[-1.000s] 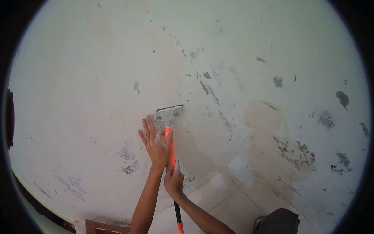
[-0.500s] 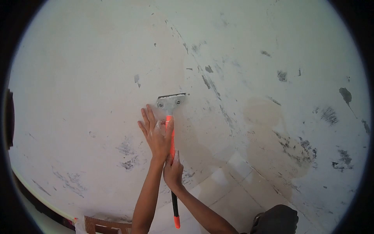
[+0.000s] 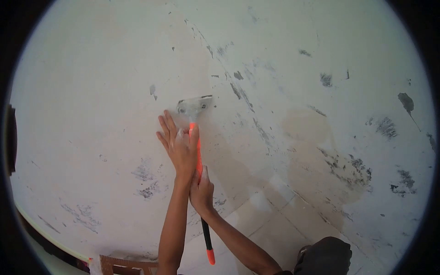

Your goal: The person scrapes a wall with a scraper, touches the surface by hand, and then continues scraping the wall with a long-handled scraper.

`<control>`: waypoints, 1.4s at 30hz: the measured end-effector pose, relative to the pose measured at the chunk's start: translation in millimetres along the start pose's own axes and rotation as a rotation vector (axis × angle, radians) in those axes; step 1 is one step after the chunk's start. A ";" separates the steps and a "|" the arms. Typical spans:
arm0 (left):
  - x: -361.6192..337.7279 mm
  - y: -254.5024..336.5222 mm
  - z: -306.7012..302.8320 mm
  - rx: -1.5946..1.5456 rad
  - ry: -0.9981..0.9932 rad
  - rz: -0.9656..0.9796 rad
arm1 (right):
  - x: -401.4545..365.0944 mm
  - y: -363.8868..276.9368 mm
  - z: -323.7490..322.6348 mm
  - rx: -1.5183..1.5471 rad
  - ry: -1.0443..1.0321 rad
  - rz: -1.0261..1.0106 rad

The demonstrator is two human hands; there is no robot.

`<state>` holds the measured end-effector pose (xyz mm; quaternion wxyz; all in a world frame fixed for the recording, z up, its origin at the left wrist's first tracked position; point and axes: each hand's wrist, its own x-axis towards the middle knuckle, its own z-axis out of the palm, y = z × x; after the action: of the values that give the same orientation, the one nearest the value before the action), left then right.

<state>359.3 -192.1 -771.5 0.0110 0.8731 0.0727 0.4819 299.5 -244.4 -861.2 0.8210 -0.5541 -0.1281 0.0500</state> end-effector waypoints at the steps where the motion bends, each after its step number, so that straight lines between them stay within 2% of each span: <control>1: 1.4 1.5 0.8 0.003 0.002 -0.004 | 0.2 6.5 1.5 -0.006 -0.003 0.006; 4: -6.3 -3.6 -0.8 0.036 -0.001 -0.012 | 0.9 22.4 6.7 -0.016 0.053 -0.095; 6: -19.7 -11.8 4.7 0.055 -0.010 -0.005 | -10.0 28.1 1.3 -0.073 0.027 -0.030; 9: -39.3 -21.0 -1.1 0.136 -0.002 0.057 | -27.3 38.0 -0.2 -0.114 0.039 -0.035; 11: -46.4 -18.4 -8.8 0.108 -0.062 -0.020 | -34.5 39.3 -0.6 -0.095 0.020 -0.019; 18: -0.9 -1.1 1.8 0.099 -0.025 -0.019 | 5.3 13.9 -3.4 -0.113 0.042 -0.117; 20: 15.4 11.6 3.5 0.041 0.037 -0.020 | 16.9 0.5 -6.8 -0.072 0.026 -0.099; 24: 12.7 10.6 -1.4 0.056 0.012 -0.058 | 14.3 7.1 -3.1 -0.049 0.036 -0.123; 27: -7.2 -1.0 0.7 0.050 0.026 -0.042 | -2.7 11.5 -6.3 -0.146 0.014 -0.097; 31: -23.9 -14.8 -6.5 0.141 0.022 0.010 | -18.6 26.4 -1.8 -0.085 0.006 -0.090; 33: -17.2 -8.3 -10.1 0.173 0.017 0.038 | -19.0 18.2 -3.0 -0.076 -0.032 -0.047; 38: 36.9 17.3 -9.9 0.141 0.027 -0.015 | 20.4 -9.7 2.0 -0.024 -0.029 -0.089; 40: 34.1 14.8 -4.7 0.122 0.036 -0.012 | 23.6 -11.9 0.1 0.021 -0.047 -0.087; 42: 28.7 10.1 -3.2 0.115 0.049 -0.005 | 23.4 -7.5 -1.6 -0.062 -0.029 -0.051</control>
<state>372.8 -198.3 -744.8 -0.0396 0.8602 0.1028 0.4980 322.0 -243.4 -851.2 0.8025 -0.5751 -0.1554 0.0332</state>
